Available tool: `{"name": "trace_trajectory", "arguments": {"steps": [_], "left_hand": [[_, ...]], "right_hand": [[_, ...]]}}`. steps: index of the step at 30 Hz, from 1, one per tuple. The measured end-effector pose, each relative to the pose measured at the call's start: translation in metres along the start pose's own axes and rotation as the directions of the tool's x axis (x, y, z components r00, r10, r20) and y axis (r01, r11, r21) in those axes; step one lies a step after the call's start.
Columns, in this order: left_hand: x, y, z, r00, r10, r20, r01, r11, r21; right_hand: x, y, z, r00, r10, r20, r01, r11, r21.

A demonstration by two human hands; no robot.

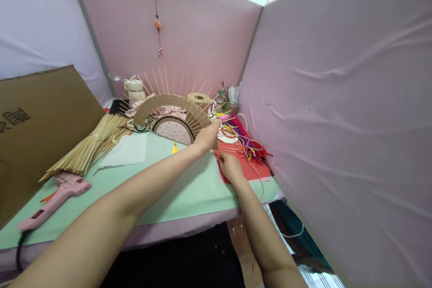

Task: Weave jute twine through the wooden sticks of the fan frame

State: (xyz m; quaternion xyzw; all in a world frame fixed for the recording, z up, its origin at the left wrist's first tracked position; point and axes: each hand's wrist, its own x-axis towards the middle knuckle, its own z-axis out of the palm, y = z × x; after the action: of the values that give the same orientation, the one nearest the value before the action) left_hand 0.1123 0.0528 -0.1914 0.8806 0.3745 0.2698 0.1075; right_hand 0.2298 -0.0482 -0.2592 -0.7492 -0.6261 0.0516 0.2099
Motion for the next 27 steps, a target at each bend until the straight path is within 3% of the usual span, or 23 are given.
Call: {"name": "trace_trajectory", "arguments": {"steps": [2,5,8,12,15,23,27], "left_hand": [[0.0,0.0,0.0,1.0,0.0,0.001,0.0,1.0,0.002],[0.0,0.001,-0.001,1.0,0.0,0.013,0.0,1.0,-0.01],[-0.001,0.004,-0.003,1.0,-0.008,0.014,0.008,1.0,-0.009],[-0.003,0.004,-0.004,1.0,-0.006,0.016,0.005,1.0,0.008],[-0.004,0.003,-0.002,1.0,-0.011,0.023,0.011,1.0,0.025],[-0.009,0.004,-0.004,0.999,-0.041,0.018,0.04,0.997,0.066],[-0.007,0.003,-0.005,0.999,-0.04,-0.003,0.04,0.996,0.078]], "right_hand": [[-0.006,-0.002,-0.008,0.999,-0.045,-0.011,0.045,0.999,-0.02],[-0.008,-0.006,-0.022,0.978,-0.06,-0.2,0.059,0.998,-0.015],[0.004,-0.016,-0.023,0.944,0.003,-0.331,0.043,0.99,0.132],[0.03,-0.026,-0.006,0.949,0.099,-0.301,0.002,0.949,0.317],[0.038,-0.025,0.005,0.937,0.097,-0.334,0.039,0.925,0.378],[0.027,-0.031,0.008,0.93,0.024,-0.367,0.039,0.986,0.165],[0.023,-0.033,0.014,0.936,0.0,-0.351,0.053,0.988,0.143]]}}
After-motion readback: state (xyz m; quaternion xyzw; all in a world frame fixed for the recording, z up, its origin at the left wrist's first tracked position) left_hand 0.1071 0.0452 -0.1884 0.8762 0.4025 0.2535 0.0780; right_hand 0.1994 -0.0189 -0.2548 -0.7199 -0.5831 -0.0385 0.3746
